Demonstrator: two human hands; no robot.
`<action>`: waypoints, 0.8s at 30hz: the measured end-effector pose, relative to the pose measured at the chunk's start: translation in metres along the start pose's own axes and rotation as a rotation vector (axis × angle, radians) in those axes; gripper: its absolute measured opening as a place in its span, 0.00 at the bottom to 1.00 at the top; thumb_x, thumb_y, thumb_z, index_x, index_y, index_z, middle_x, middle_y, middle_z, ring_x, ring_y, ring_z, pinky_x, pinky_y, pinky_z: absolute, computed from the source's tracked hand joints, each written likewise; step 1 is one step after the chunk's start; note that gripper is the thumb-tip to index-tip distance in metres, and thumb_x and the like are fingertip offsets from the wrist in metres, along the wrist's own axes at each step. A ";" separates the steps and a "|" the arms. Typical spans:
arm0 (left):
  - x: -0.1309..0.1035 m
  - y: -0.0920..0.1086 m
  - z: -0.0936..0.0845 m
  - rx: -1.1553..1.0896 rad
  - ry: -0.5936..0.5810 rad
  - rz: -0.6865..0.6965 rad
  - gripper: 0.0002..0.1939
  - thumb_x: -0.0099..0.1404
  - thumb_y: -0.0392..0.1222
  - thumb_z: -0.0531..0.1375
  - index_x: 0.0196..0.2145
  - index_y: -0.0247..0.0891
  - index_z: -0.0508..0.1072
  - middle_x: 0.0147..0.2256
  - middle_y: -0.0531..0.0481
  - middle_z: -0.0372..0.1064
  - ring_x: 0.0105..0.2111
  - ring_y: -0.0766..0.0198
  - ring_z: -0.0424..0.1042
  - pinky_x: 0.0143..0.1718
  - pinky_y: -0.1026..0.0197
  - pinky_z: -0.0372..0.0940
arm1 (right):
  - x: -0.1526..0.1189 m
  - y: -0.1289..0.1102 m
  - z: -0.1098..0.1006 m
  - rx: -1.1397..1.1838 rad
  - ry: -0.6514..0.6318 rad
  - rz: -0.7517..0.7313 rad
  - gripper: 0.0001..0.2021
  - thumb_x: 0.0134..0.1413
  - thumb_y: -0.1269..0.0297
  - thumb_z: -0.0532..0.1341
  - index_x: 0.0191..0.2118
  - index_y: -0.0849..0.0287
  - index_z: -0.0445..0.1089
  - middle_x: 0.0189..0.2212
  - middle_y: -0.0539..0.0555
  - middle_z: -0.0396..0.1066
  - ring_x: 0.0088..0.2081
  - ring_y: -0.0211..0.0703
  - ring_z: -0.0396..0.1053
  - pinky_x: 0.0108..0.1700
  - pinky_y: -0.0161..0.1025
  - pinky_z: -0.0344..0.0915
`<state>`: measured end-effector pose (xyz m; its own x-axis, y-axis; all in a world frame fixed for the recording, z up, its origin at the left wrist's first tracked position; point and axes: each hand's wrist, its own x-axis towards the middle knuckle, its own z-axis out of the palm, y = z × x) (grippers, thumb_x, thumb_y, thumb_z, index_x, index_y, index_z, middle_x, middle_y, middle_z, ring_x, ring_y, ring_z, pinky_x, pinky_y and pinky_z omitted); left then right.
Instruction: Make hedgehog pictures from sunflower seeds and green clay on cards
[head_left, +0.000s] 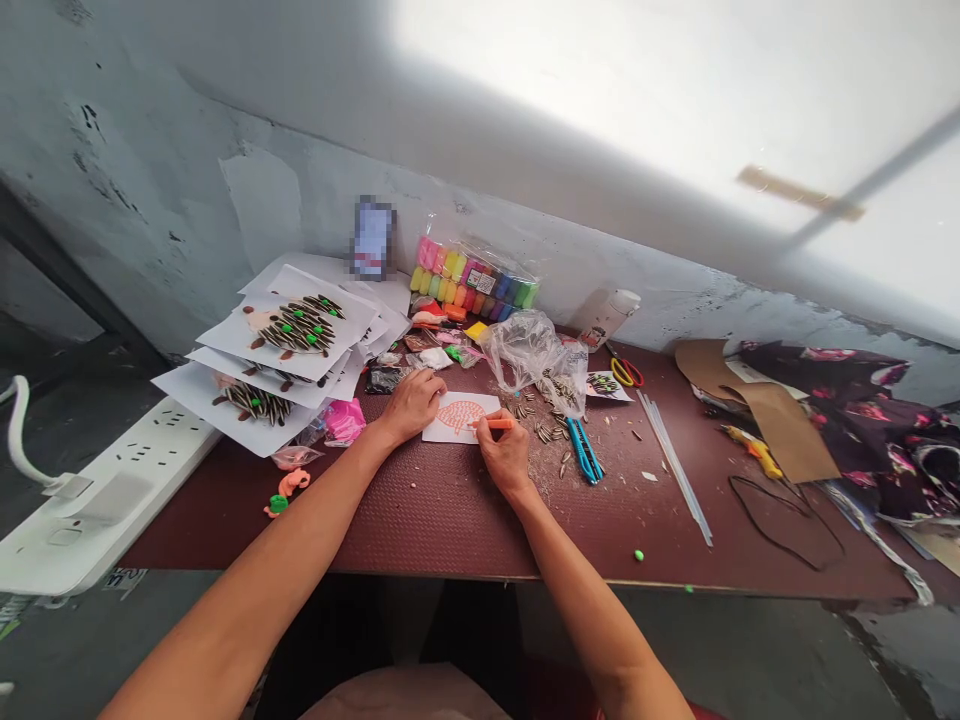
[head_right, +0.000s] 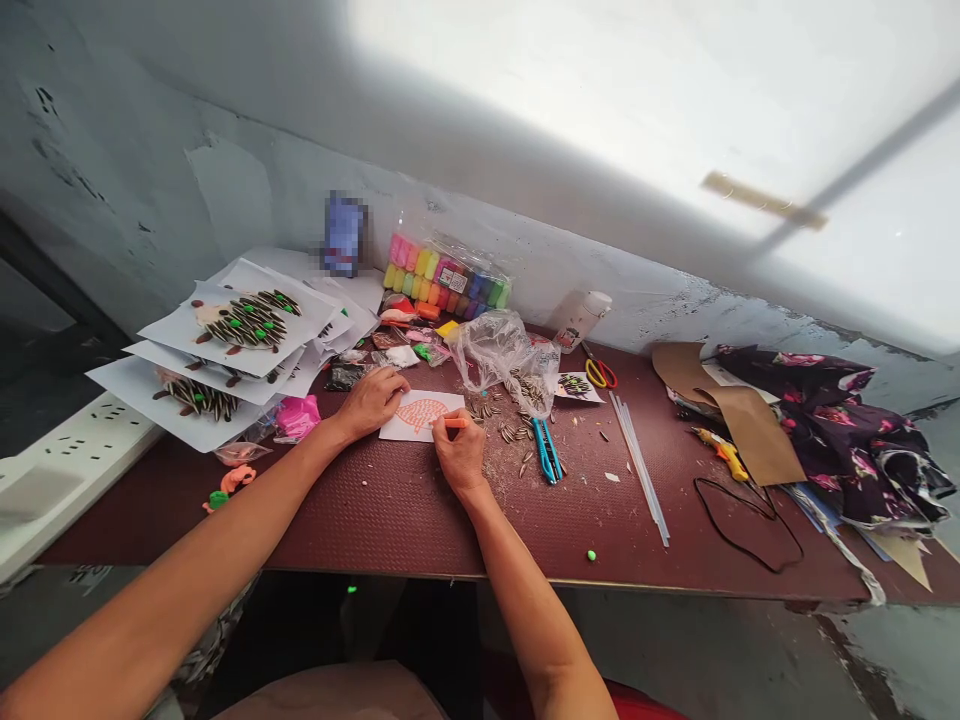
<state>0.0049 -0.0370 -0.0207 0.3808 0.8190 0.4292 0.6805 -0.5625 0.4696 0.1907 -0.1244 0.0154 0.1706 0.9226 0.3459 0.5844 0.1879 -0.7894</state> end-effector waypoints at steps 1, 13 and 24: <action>0.000 0.000 0.000 -0.003 -0.001 -0.003 0.12 0.64 0.30 0.53 0.35 0.38 0.75 0.36 0.43 0.70 0.40 0.53 0.68 0.45 0.51 0.64 | 0.000 0.000 0.000 0.004 -0.006 -0.002 0.14 0.54 0.55 0.57 0.23 0.56 0.67 0.20 0.50 0.69 0.21 0.38 0.64 0.27 0.35 0.61; 0.000 0.002 0.000 0.023 0.006 -0.007 0.11 0.64 0.30 0.53 0.34 0.38 0.75 0.36 0.44 0.71 0.40 0.53 0.69 0.44 0.51 0.65 | 0.000 0.001 0.000 0.024 -0.027 -0.004 0.13 0.54 0.55 0.57 0.24 0.56 0.67 0.21 0.50 0.70 0.21 0.38 0.66 0.27 0.35 0.61; 0.000 -0.001 0.001 -0.020 -0.013 -0.019 0.11 0.64 0.31 0.53 0.35 0.38 0.75 0.36 0.43 0.70 0.40 0.52 0.68 0.45 0.50 0.64 | -0.001 0.002 0.001 0.064 -0.046 0.017 0.12 0.53 0.56 0.58 0.24 0.56 0.67 0.22 0.51 0.73 0.23 0.39 0.68 0.27 0.35 0.61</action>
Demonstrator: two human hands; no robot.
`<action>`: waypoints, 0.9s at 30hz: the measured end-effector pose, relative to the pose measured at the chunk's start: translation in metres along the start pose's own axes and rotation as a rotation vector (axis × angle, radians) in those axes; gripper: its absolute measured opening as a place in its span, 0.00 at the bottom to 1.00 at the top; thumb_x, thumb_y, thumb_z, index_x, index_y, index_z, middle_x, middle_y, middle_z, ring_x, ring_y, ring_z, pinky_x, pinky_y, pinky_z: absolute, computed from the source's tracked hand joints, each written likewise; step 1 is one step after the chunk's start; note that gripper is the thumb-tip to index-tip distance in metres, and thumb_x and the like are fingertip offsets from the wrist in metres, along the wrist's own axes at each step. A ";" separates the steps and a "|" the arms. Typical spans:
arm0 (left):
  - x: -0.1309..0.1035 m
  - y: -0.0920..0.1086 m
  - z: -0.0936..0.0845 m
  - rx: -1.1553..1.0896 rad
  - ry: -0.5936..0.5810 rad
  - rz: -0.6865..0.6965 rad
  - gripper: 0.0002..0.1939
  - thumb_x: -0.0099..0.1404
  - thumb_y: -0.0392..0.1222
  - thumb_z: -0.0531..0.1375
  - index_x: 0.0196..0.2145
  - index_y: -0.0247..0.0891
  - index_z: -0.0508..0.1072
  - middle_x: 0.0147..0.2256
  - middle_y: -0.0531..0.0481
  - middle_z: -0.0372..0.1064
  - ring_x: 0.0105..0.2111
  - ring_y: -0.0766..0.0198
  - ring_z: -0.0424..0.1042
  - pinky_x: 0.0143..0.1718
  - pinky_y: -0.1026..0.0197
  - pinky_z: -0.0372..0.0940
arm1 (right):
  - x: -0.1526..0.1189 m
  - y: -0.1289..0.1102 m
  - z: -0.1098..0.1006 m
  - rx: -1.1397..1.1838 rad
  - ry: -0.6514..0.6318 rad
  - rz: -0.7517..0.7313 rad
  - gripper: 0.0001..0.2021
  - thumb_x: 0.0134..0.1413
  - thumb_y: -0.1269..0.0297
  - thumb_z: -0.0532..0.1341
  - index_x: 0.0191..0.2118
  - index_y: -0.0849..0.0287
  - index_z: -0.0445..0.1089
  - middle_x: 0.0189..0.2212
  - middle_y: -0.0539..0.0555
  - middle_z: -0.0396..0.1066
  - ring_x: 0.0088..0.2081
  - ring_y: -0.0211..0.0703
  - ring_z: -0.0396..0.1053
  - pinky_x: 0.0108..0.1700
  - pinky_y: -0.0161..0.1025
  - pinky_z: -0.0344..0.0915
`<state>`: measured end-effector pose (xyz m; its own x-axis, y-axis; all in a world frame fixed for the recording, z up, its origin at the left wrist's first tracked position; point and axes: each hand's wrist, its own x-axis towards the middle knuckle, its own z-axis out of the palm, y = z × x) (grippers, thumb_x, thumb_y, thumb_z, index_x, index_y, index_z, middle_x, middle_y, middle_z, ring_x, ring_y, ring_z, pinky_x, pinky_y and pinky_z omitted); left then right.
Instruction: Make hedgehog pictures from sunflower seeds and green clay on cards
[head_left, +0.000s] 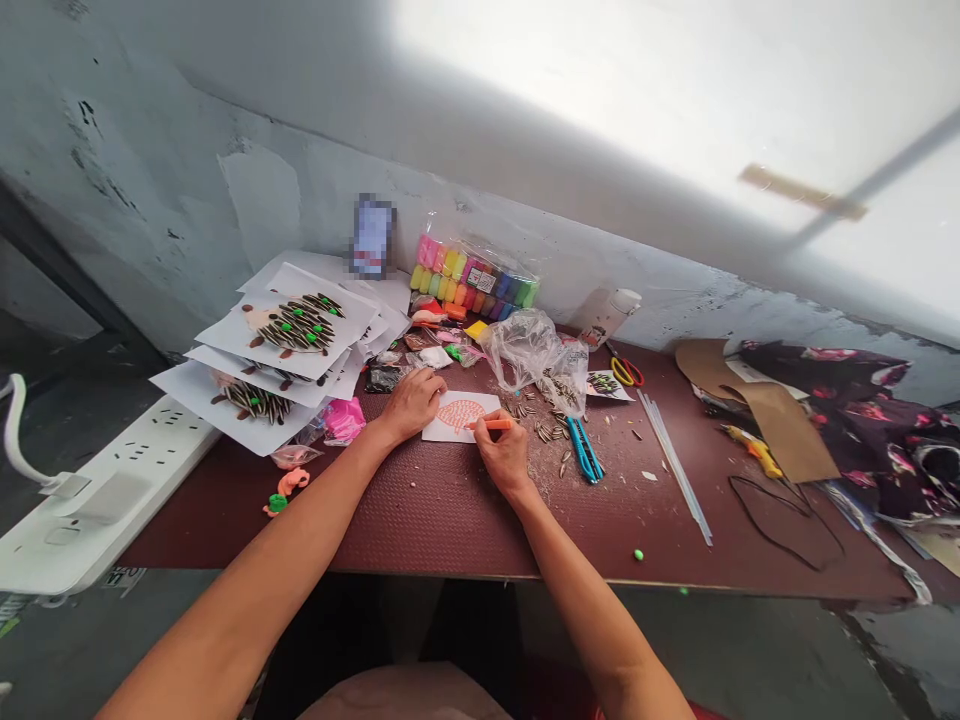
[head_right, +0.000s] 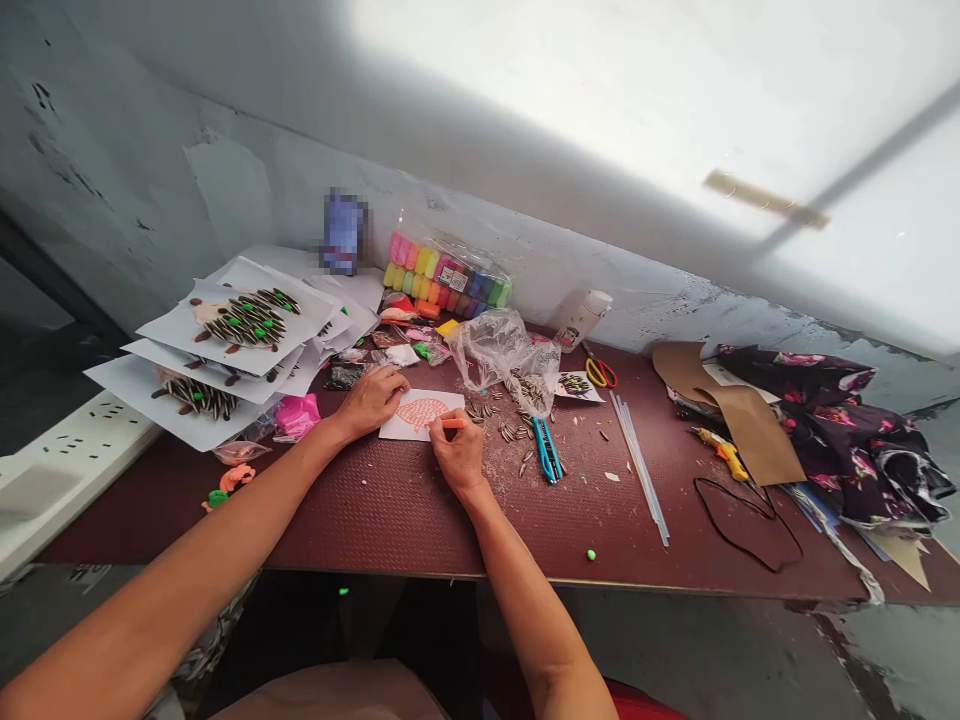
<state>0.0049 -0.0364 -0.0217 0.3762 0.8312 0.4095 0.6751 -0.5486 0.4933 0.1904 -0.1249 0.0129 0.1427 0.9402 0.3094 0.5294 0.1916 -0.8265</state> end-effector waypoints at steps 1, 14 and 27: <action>0.000 0.000 0.000 -0.003 0.001 0.001 0.11 0.64 0.31 0.53 0.35 0.38 0.75 0.36 0.43 0.70 0.40 0.52 0.68 0.45 0.50 0.64 | 0.000 0.000 -0.001 -0.003 0.013 0.000 0.12 0.53 0.56 0.58 0.24 0.56 0.67 0.21 0.51 0.72 0.22 0.39 0.68 0.27 0.35 0.61; 0.000 -0.001 0.001 0.010 0.008 0.020 0.12 0.64 0.31 0.53 0.35 0.39 0.75 0.36 0.43 0.69 0.40 0.53 0.67 0.45 0.50 0.64 | 0.005 0.002 -0.005 -0.080 0.061 -0.018 0.13 0.56 0.56 0.57 0.25 0.57 0.69 0.22 0.50 0.71 0.23 0.38 0.65 0.29 0.36 0.61; 0.000 0.000 0.000 0.012 0.011 0.012 0.12 0.64 0.30 0.53 0.35 0.39 0.75 0.36 0.43 0.70 0.39 0.53 0.68 0.45 0.50 0.64 | 0.006 0.003 -0.004 -0.075 0.040 -0.037 0.14 0.57 0.56 0.57 0.26 0.57 0.70 0.22 0.50 0.71 0.22 0.39 0.65 0.29 0.36 0.62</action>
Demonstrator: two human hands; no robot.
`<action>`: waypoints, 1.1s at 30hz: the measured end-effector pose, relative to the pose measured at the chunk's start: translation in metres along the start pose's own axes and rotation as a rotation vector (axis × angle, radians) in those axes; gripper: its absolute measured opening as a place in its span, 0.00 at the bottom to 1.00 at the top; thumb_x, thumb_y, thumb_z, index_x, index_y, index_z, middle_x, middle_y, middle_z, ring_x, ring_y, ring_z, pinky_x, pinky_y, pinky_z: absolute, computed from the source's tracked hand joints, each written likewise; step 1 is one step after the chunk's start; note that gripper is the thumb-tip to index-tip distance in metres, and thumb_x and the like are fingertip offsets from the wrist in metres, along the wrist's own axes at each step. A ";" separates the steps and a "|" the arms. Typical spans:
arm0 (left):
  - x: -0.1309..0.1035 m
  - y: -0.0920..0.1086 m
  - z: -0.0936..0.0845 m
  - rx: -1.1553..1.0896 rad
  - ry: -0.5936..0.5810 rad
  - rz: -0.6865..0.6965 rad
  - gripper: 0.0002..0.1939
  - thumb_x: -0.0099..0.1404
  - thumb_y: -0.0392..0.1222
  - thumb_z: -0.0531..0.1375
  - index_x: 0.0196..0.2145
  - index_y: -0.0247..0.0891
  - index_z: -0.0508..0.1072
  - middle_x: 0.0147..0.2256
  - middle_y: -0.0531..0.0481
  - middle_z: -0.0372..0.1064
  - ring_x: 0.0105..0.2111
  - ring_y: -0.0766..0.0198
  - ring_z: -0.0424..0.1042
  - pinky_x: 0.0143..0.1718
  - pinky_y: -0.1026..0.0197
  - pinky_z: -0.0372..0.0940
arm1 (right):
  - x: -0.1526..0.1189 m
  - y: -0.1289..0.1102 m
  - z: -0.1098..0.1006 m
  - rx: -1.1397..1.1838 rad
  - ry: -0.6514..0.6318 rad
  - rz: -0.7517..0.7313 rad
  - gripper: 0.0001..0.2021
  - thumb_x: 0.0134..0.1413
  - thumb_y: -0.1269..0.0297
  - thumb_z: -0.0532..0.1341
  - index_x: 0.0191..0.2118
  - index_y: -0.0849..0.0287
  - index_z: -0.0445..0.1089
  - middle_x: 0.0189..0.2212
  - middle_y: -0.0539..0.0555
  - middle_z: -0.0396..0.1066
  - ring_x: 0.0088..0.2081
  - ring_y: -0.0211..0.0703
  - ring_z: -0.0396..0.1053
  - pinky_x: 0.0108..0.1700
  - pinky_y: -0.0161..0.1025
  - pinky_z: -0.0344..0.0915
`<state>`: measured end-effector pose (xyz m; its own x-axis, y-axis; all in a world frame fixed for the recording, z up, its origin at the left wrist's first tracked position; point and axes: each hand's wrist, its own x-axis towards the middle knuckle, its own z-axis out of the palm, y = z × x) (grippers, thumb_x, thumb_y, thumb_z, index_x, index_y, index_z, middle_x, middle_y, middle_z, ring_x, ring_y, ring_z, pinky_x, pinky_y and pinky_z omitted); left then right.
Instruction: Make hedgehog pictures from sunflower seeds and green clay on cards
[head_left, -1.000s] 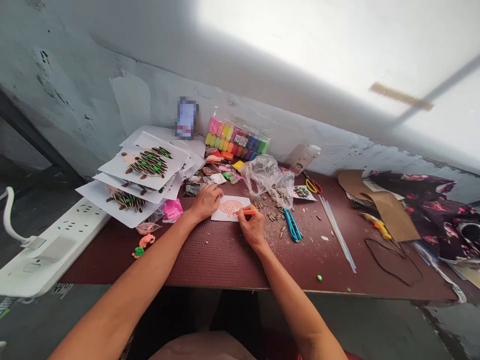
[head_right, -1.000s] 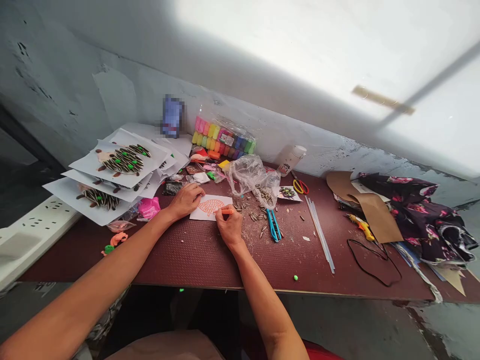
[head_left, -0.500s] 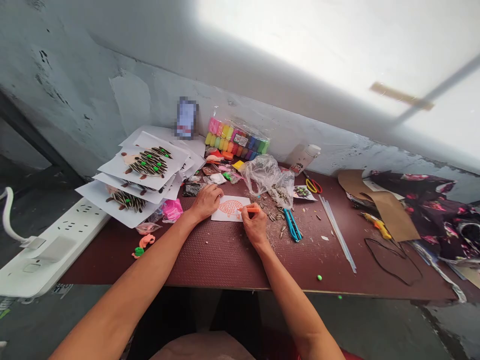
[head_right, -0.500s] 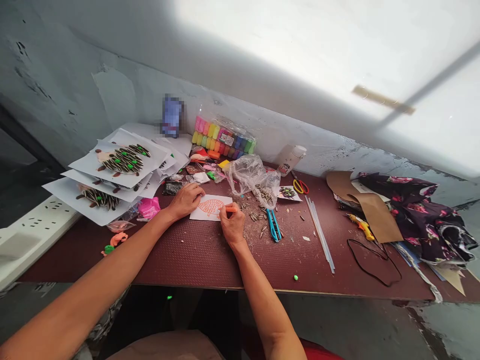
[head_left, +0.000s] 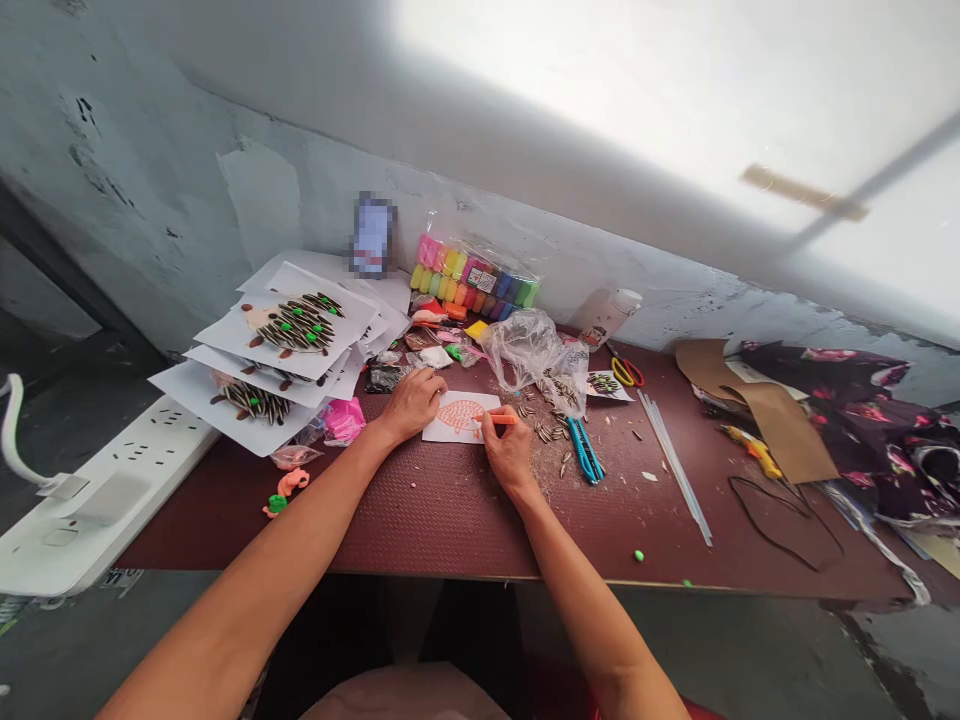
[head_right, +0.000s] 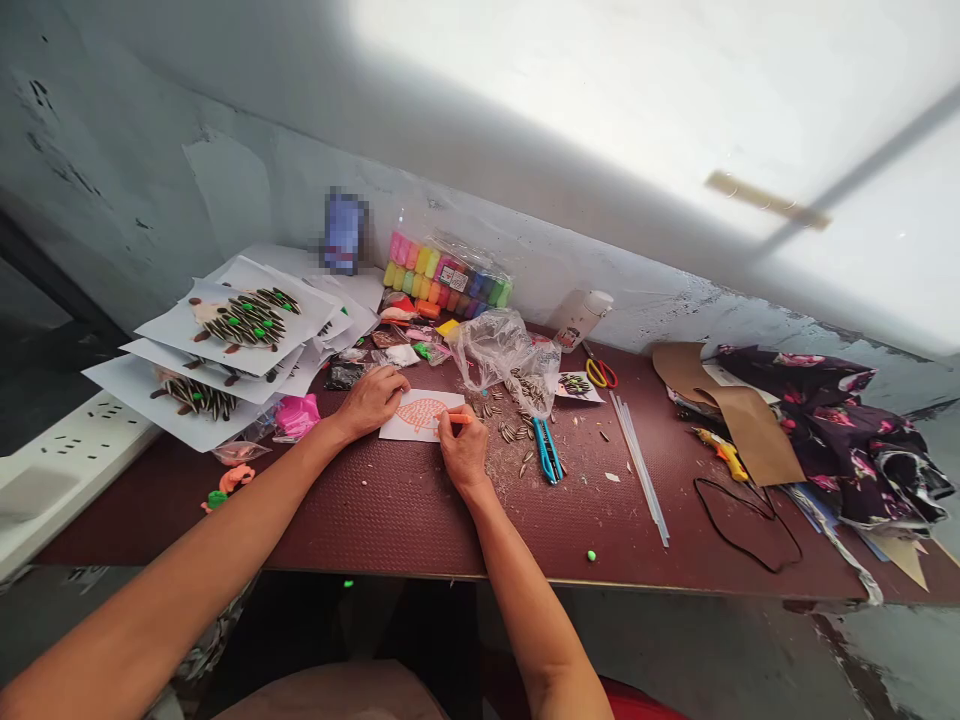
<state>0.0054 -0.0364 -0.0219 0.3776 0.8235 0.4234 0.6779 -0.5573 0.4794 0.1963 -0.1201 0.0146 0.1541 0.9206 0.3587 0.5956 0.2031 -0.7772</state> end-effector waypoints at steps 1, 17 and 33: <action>0.000 0.000 0.000 0.006 0.001 0.003 0.12 0.64 0.30 0.53 0.35 0.38 0.75 0.36 0.43 0.70 0.39 0.53 0.68 0.45 0.50 0.64 | 0.000 0.000 0.000 0.000 0.005 0.001 0.13 0.57 0.56 0.57 0.26 0.57 0.69 0.22 0.50 0.70 0.22 0.39 0.65 0.29 0.36 0.61; 0.000 0.000 0.001 0.005 0.007 0.009 0.11 0.64 0.30 0.53 0.34 0.38 0.75 0.36 0.44 0.70 0.39 0.53 0.68 0.44 0.51 0.64 | -0.001 0.000 0.001 -0.002 0.001 0.016 0.14 0.56 0.55 0.56 0.26 0.57 0.68 0.22 0.51 0.71 0.22 0.39 0.66 0.29 0.35 0.60; 0.000 0.002 -0.001 0.028 0.012 0.013 0.11 0.64 0.30 0.53 0.34 0.37 0.75 0.35 0.43 0.70 0.39 0.53 0.68 0.43 0.51 0.64 | -0.002 -0.002 -0.001 0.002 0.032 0.018 0.12 0.54 0.56 0.56 0.24 0.56 0.65 0.20 0.49 0.68 0.21 0.38 0.64 0.28 0.35 0.59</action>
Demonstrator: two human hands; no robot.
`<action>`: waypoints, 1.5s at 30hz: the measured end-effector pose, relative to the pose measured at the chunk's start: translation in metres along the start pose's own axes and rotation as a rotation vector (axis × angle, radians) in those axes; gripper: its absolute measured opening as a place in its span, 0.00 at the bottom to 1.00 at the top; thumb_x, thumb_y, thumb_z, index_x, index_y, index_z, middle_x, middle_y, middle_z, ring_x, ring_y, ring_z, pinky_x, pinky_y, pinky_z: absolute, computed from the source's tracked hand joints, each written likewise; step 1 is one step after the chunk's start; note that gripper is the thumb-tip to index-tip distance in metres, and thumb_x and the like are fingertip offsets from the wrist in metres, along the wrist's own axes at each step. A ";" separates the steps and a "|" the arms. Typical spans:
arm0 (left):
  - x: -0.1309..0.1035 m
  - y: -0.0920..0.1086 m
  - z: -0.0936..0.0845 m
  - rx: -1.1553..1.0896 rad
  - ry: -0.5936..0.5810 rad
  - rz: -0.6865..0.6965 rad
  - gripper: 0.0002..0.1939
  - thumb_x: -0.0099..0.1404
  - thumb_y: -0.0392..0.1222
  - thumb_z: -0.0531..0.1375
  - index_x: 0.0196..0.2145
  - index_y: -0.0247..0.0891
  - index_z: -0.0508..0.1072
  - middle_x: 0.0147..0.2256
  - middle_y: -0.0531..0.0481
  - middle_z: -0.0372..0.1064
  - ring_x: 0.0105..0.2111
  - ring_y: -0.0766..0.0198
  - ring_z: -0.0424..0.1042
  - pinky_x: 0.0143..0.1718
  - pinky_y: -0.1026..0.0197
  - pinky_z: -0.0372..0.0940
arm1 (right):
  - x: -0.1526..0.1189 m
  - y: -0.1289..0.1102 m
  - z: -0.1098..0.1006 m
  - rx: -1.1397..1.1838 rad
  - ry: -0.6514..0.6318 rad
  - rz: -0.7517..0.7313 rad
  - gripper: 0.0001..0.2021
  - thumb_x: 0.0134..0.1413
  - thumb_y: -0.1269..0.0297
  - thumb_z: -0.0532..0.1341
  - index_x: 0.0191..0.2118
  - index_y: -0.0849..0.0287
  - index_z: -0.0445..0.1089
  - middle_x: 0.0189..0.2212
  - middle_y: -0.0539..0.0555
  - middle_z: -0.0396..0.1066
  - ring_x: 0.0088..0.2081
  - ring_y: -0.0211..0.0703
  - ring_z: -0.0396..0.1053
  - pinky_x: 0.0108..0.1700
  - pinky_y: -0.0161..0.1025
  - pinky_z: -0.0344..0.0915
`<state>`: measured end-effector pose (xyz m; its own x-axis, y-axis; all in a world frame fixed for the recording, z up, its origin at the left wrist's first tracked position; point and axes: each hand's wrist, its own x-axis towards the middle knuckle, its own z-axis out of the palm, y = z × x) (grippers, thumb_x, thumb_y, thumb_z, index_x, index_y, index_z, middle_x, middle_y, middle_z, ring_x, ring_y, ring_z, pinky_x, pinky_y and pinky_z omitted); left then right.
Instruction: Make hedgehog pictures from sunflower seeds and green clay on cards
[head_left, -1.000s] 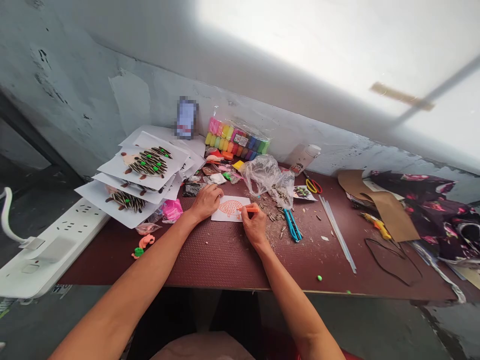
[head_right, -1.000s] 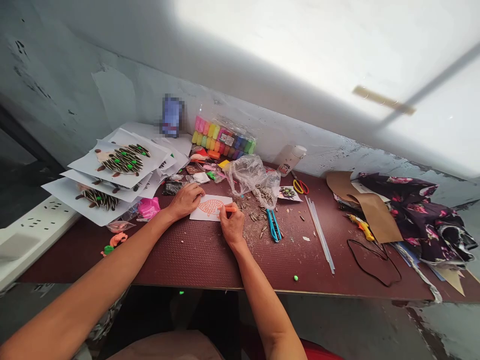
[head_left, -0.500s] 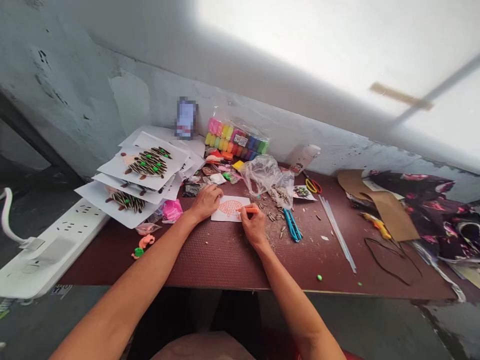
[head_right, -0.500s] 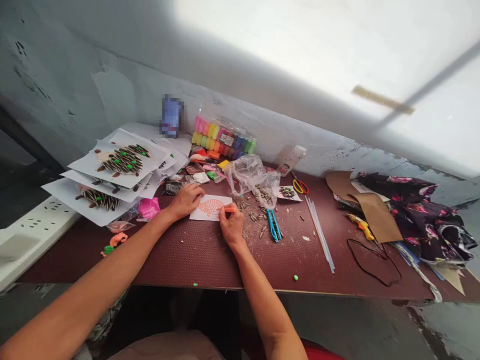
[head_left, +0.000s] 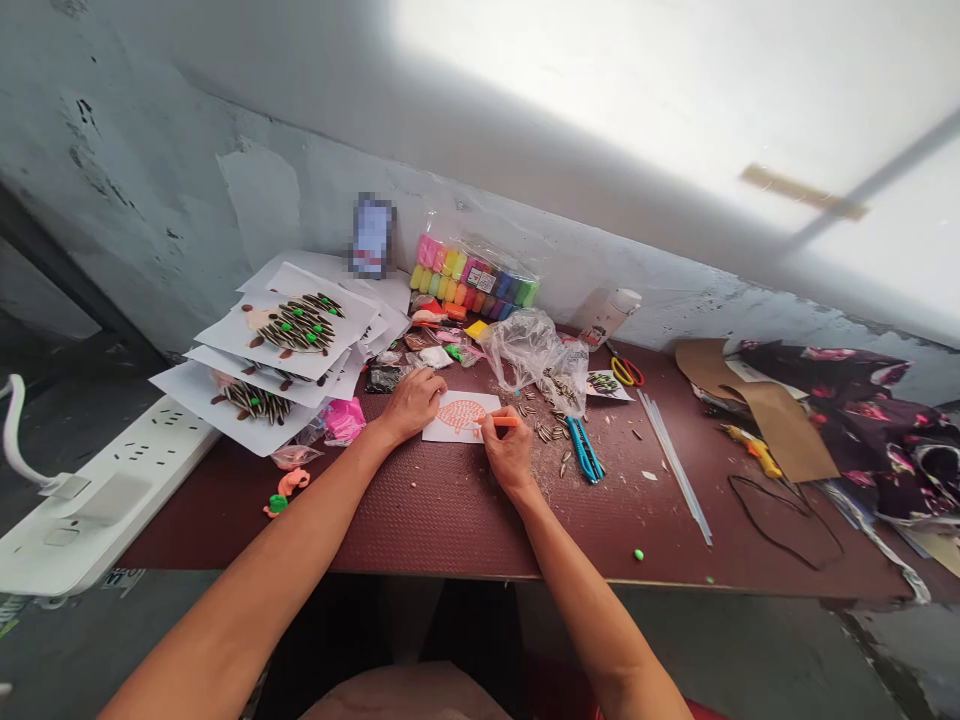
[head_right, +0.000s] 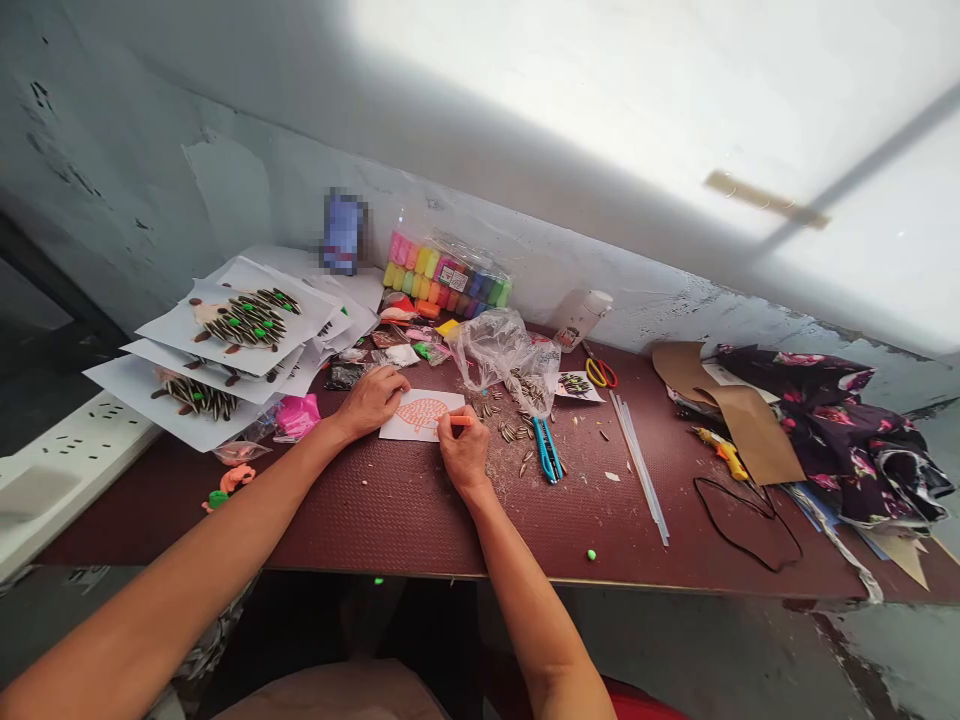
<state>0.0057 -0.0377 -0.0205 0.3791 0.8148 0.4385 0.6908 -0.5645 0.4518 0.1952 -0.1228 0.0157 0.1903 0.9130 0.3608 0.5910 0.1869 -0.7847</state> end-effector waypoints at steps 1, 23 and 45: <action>0.000 0.000 0.000 0.001 0.001 0.001 0.11 0.63 0.30 0.53 0.34 0.37 0.75 0.35 0.43 0.70 0.39 0.53 0.68 0.43 0.51 0.64 | 0.000 0.000 0.000 -0.001 -0.007 0.003 0.12 0.54 0.56 0.56 0.24 0.56 0.65 0.20 0.49 0.68 0.21 0.38 0.64 0.28 0.35 0.59; 0.000 -0.003 0.003 0.002 0.010 0.007 0.12 0.63 0.30 0.53 0.35 0.38 0.75 0.35 0.44 0.70 0.39 0.53 0.68 0.44 0.51 0.64 | 0.000 0.003 0.002 -0.004 -0.010 0.017 0.11 0.54 0.58 0.57 0.24 0.55 0.65 0.19 0.48 0.67 0.21 0.38 0.64 0.28 0.35 0.59; 0.000 -0.001 0.001 -0.006 -0.004 -0.008 0.11 0.64 0.30 0.53 0.34 0.38 0.75 0.35 0.44 0.70 0.39 0.53 0.68 0.44 0.51 0.64 | -0.001 0.001 0.001 0.001 -0.011 0.007 0.11 0.53 0.57 0.57 0.23 0.55 0.64 0.18 0.47 0.66 0.20 0.37 0.63 0.27 0.34 0.58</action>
<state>0.0058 -0.0370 -0.0212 0.3760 0.8197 0.4322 0.6902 -0.5589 0.4596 0.1946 -0.1232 0.0138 0.1861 0.9182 0.3496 0.5892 0.1805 -0.7876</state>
